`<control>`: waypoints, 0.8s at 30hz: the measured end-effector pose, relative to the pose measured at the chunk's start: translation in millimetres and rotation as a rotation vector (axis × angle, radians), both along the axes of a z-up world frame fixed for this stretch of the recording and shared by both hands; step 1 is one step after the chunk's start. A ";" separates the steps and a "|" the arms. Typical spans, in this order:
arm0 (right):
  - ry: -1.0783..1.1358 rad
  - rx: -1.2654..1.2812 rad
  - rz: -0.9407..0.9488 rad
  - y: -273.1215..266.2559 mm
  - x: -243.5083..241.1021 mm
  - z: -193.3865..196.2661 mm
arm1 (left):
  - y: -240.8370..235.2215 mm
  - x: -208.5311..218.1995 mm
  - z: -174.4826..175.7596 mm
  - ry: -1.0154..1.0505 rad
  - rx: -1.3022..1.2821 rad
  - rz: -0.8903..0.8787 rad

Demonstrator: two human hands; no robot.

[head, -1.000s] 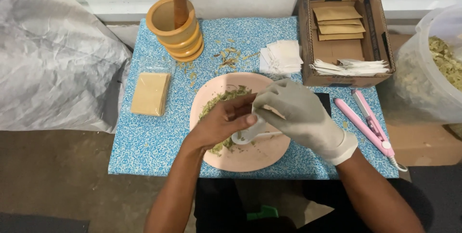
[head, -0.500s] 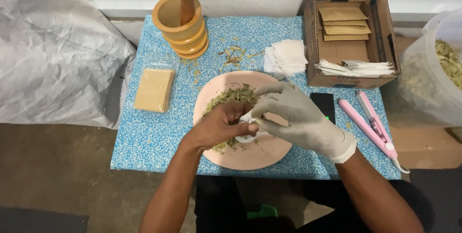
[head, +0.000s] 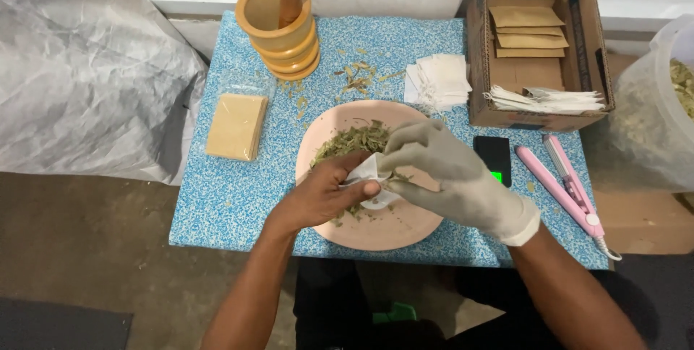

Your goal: Filling small tea bags with loose tea leaves and sealing them using a hand-held heat sealer.

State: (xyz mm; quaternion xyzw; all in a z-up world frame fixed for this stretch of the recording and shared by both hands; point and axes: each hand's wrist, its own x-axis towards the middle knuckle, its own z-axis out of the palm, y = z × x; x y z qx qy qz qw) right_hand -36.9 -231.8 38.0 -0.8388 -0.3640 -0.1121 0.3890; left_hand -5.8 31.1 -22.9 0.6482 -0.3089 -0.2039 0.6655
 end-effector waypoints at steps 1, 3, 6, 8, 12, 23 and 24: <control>0.051 0.045 -0.048 -0.6 -1.5 6.4 | 1.2 0.1 -0.4 -0.035 0.014 0.029; 0.103 0.088 -0.091 -8.2 -3.4 5.7 | 7.9 -2.2 6.0 -0.069 0.027 0.062; 0.131 0.015 -0.312 -26.8 -7.2 -6.5 | 16.8 -2.8 19.4 -0.096 0.159 0.129; 0.356 -0.383 -0.344 -29.9 -12.6 -5.5 | 20.9 -4.3 18.1 -0.168 0.294 0.282; 0.319 -0.781 -0.275 -12.3 -27.4 -27.3 | 25.3 5.9 25.5 -0.208 0.388 0.342; -0.418 -1.200 -0.306 8.9 -24.8 -54.2 | 35.3 50.5 -55.8 -0.374 0.327 0.610; -0.416 -1.198 -0.300 9.0 -25.8 -56.5 | 34.0 51.1 -53.8 -0.369 0.331 0.613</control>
